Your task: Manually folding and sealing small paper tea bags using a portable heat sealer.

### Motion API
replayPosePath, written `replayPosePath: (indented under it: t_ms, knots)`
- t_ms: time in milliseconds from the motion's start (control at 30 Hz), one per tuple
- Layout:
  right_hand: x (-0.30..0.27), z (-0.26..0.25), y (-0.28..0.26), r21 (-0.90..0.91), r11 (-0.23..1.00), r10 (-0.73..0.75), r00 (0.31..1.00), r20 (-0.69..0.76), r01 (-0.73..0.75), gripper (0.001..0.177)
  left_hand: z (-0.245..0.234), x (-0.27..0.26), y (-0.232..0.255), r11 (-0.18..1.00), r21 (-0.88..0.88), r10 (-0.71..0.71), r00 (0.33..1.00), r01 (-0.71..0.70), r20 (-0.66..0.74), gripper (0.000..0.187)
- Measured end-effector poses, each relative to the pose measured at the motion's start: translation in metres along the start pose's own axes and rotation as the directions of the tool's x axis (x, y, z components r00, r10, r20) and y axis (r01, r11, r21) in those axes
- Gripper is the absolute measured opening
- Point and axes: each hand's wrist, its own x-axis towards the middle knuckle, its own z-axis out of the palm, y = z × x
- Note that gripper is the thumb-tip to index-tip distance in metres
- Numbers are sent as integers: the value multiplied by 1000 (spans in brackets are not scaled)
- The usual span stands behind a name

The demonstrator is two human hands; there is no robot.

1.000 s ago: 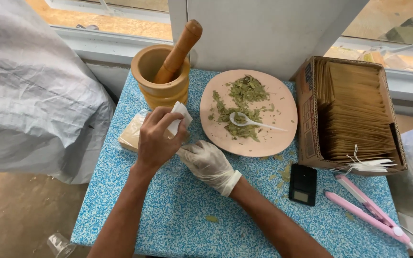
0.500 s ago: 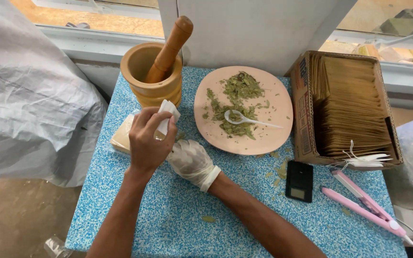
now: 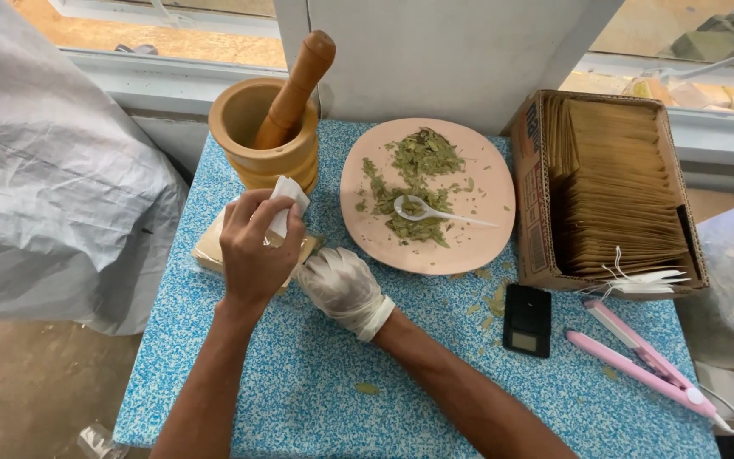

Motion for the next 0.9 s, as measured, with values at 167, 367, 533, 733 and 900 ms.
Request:
replayPosePath:
  t_ms: [167,367,533,733,900]
  knots:
    - [-9,-2,7,50,998,-37,998,47,34,35,-1,0,1,1000,-3,3,1000,-3,5,4]
    - [-5,-37,12,58,994,92,993,68,-96,17,3,-4,-1,1000,15,22,999,-23,23,5]
    - [-46,-72,54,215,968,115,990,77,-129,31,6,-7,8,1000,3,20,999,-20,45,5]
    - [-17,-165,110,465,463,594,653,469,-755,10,17,-20,34,973,-196,-93,987,118,133,5]
    - [-59,-185,144,351,-211,717,100,690,-912,16,39,-48,42,878,-412,-106,937,245,332,25]
